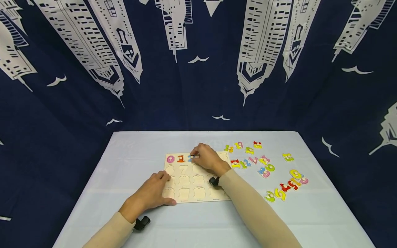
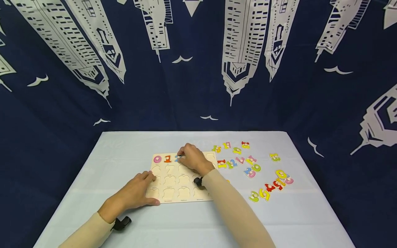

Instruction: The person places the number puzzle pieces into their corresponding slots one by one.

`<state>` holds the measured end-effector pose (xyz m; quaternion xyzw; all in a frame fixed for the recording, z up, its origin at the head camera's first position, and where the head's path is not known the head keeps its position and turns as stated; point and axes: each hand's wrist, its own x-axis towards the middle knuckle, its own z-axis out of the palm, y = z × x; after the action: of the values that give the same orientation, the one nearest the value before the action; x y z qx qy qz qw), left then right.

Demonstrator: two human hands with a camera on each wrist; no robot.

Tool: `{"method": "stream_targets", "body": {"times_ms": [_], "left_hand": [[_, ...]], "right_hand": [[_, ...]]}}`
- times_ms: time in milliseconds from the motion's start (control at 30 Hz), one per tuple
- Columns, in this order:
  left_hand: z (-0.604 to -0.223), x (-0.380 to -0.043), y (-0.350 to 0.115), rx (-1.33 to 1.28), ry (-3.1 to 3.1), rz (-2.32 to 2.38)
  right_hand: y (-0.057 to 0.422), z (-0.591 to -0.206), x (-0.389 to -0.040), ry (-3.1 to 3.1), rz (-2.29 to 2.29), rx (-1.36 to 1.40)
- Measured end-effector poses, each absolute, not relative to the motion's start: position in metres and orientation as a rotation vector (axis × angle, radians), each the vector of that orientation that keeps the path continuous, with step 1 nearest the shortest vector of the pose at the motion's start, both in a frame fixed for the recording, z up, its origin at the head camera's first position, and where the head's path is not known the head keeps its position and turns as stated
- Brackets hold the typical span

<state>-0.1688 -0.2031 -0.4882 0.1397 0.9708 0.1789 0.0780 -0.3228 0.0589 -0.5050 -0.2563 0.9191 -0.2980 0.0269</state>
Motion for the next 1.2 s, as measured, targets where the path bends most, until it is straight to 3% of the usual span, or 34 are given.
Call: {"method": "stream_targets", "body": {"times_ms": [333, 900, 1200], "left_hand": [[-0.491, -0.167, -0.204, 0.397, 2.907, 0.543], [-0.491, -0.168, -0.205, 0.422, 2.911, 0.546], [-0.49, -0.167, -0.207, 0.447, 2.92, 0.56]], "right_hand": [[0.085, -0.493, -0.312, 2.839, -0.925, -0.839], [0.183, -0.475, -0.286, 2.835, -0.928, -0.883], [0.232, -0.478, -0.266, 2.865, -0.829, -0.764]]}}
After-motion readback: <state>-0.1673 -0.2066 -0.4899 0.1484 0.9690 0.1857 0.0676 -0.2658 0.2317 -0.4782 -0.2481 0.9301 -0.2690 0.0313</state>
